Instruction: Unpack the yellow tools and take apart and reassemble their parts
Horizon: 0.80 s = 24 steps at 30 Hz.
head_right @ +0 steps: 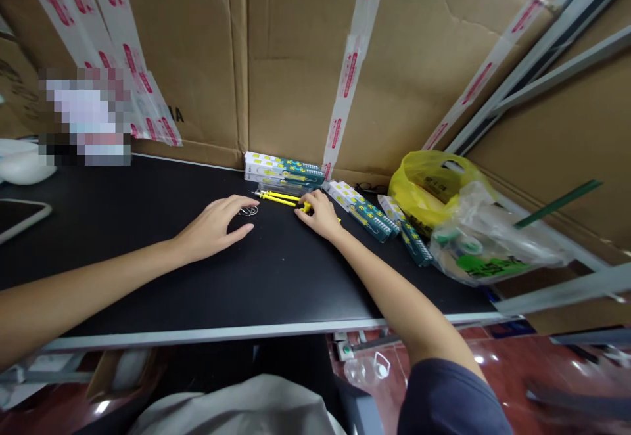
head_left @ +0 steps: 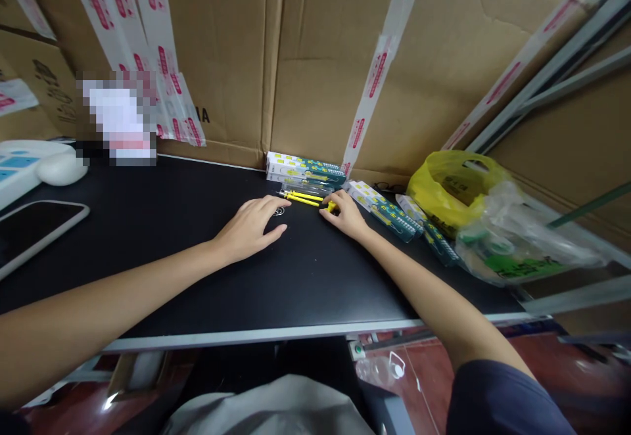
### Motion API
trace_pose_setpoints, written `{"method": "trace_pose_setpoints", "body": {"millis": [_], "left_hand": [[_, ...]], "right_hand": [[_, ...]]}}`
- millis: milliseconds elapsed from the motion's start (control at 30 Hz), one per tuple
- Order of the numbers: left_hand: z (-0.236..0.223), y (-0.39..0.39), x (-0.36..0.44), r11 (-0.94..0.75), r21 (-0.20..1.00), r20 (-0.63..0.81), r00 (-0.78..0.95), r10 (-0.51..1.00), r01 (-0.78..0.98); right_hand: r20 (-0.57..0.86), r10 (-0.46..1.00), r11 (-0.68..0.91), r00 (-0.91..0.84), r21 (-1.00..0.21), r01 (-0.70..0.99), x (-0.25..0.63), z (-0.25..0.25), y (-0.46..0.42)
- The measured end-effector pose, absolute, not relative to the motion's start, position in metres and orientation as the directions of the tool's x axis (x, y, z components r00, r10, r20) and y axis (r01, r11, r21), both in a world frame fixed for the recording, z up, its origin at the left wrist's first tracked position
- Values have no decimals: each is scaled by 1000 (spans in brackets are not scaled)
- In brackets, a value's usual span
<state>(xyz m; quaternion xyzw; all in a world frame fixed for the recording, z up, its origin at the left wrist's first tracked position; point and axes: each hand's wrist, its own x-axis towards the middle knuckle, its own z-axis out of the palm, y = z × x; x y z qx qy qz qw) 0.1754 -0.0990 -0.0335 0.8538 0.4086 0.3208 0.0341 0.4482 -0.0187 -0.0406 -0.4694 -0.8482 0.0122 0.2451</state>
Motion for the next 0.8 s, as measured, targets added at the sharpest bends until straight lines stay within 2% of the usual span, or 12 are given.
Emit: {"method": "trace_pose_setpoints", "body": {"millis": [333, 500, 633, 800], "left_hand": [[-33, -98, 174, -664, 321, 515, 463, 721, 676], [-35, -89, 169, -640, 294, 492, 462, 738, 710], [-41, -78, 160, -594, 266, 401, 473, 785, 759], [-49, -67, 153, -609, 285, 242, 559, 793, 740]], "right_hand": [[362, 812, 558, -458, -251, 791, 451, -40, -24], [354, 797, 573, -489, -188, 798, 454, -36, -25], [325, 759, 629, -563, -145, 764, 466, -33, -23], [365, 709, 699, -603, -251, 670, 478, -37, -23]]}}
